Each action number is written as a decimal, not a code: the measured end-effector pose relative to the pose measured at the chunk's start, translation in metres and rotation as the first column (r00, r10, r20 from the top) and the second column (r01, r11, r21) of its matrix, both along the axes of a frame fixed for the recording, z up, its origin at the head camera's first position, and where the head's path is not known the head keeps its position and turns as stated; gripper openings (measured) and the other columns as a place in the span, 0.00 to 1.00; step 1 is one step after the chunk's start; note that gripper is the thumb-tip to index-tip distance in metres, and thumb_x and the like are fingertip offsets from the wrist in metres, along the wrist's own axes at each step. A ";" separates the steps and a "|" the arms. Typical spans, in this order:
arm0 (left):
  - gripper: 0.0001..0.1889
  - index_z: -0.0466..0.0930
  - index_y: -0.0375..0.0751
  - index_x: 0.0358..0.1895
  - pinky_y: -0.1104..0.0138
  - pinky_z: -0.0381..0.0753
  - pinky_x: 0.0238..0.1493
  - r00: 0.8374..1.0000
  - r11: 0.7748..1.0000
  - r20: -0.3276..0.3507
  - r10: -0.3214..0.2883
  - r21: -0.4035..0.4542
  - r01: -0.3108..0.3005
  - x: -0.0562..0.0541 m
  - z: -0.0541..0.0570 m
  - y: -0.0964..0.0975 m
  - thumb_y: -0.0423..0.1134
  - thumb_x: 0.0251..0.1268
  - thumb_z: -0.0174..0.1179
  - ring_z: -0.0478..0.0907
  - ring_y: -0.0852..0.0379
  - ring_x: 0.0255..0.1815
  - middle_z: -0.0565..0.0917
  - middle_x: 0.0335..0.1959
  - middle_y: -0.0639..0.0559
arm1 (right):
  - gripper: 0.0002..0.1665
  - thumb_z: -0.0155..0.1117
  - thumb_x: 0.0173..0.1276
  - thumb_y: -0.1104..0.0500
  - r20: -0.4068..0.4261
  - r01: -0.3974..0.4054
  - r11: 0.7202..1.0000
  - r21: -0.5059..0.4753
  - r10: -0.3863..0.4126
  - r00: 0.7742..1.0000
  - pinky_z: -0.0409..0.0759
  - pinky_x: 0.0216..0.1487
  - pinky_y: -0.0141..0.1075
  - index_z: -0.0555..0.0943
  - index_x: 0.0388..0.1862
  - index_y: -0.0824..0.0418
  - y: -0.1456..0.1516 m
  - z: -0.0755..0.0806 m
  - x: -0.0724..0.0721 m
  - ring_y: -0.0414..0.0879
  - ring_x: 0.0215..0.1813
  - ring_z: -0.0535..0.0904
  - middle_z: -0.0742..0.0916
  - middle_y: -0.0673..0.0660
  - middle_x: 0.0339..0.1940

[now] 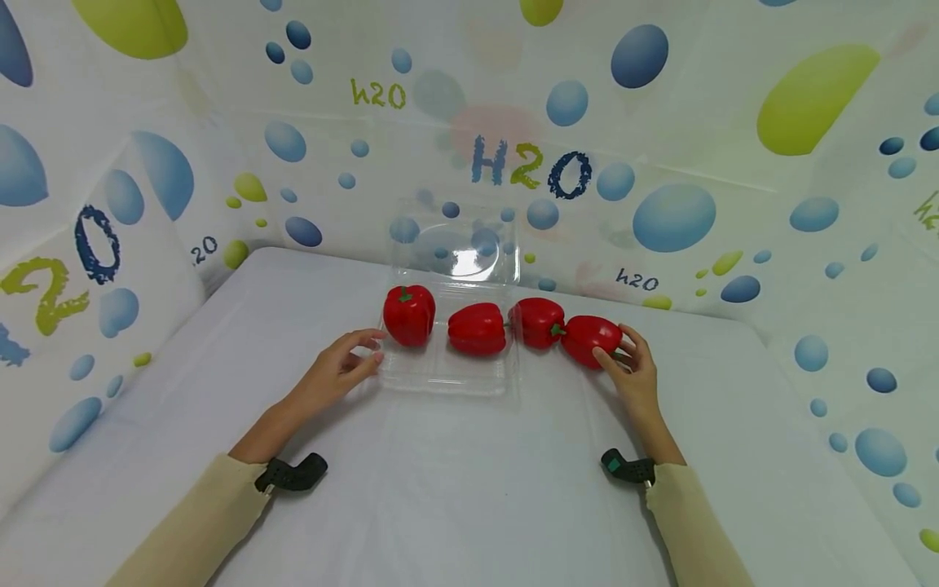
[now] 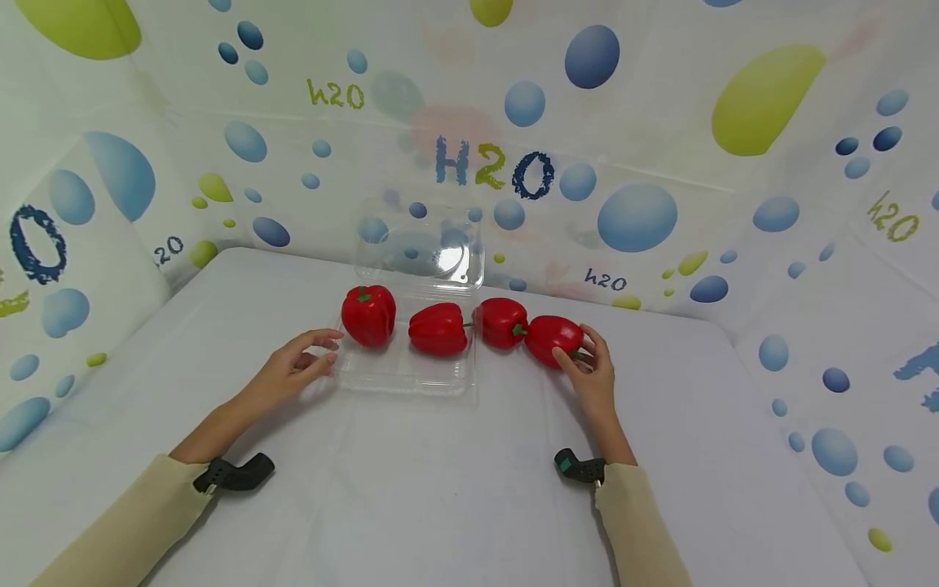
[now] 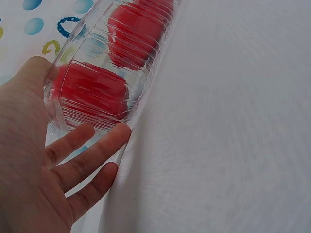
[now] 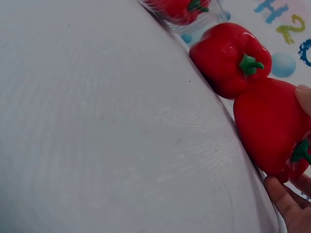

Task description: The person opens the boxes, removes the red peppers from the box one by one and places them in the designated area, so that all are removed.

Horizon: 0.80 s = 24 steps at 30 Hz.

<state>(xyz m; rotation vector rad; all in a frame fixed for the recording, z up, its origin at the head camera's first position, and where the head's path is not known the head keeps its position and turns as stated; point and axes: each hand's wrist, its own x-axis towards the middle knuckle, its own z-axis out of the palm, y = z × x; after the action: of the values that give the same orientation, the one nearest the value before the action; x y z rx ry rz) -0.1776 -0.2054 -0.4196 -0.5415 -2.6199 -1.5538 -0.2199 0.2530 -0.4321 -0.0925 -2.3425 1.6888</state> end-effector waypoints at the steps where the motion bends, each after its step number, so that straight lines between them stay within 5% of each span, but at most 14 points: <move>1: 0.22 0.67 0.37 0.66 0.74 0.80 0.40 1.000 1.000 0.004 -0.002 0.002 0.002 0.000 0.000 0.000 0.35 0.71 0.56 0.83 0.47 0.40 0.76 0.54 0.36 | 0.39 0.66 0.67 0.53 0.003 -0.004 1.000 0.002 0.004 1.000 0.73 0.49 0.18 0.62 0.74 0.52 0.000 0.000 0.000 0.44 0.55 0.73 0.75 0.61 0.65; 9: 0.23 0.67 0.37 0.67 0.75 0.80 0.41 1.000 1.000 0.012 -0.004 0.006 0.004 0.001 0.002 0.001 0.35 0.71 0.56 0.83 0.46 0.40 0.76 0.55 0.35 | 0.39 0.63 0.70 0.55 0.041 -0.019 1.000 -0.002 0.019 0.999 0.72 0.48 0.17 0.59 0.76 0.53 0.001 0.003 0.002 0.45 0.56 0.71 0.72 0.62 0.69; 19: 0.23 0.67 0.37 0.66 0.74 0.80 0.40 1.000 1.000 0.013 -0.002 -0.003 0.002 -0.001 -0.001 0.001 0.36 0.71 0.56 0.83 0.46 0.40 0.76 0.55 0.35 | 0.39 0.60 0.71 0.57 0.092 -0.034 0.999 0.010 0.033 0.995 0.70 0.50 0.19 0.56 0.77 0.57 -0.014 0.033 0.020 0.48 0.59 0.68 0.68 0.66 0.71; 24: 0.23 0.67 0.38 0.67 0.74 0.80 0.40 1.000 1.000 0.017 -0.008 0.002 0.008 0.000 0.001 0.001 0.36 0.71 0.56 0.83 0.45 0.41 0.76 0.55 0.34 | 0.40 0.60 0.72 0.55 0.098 -0.031 0.999 0.020 0.029 0.995 0.70 0.56 0.26 0.55 0.78 0.55 -0.006 0.020 0.011 0.49 0.62 0.67 0.67 0.64 0.72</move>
<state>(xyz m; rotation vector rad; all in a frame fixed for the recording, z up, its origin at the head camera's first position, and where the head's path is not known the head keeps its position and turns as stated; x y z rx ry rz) -0.1776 -0.2048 -0.4183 -0.5425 -2.6316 -1.5699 -0.2089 0.2471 -0.4121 -0.1397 -2.4438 1.7092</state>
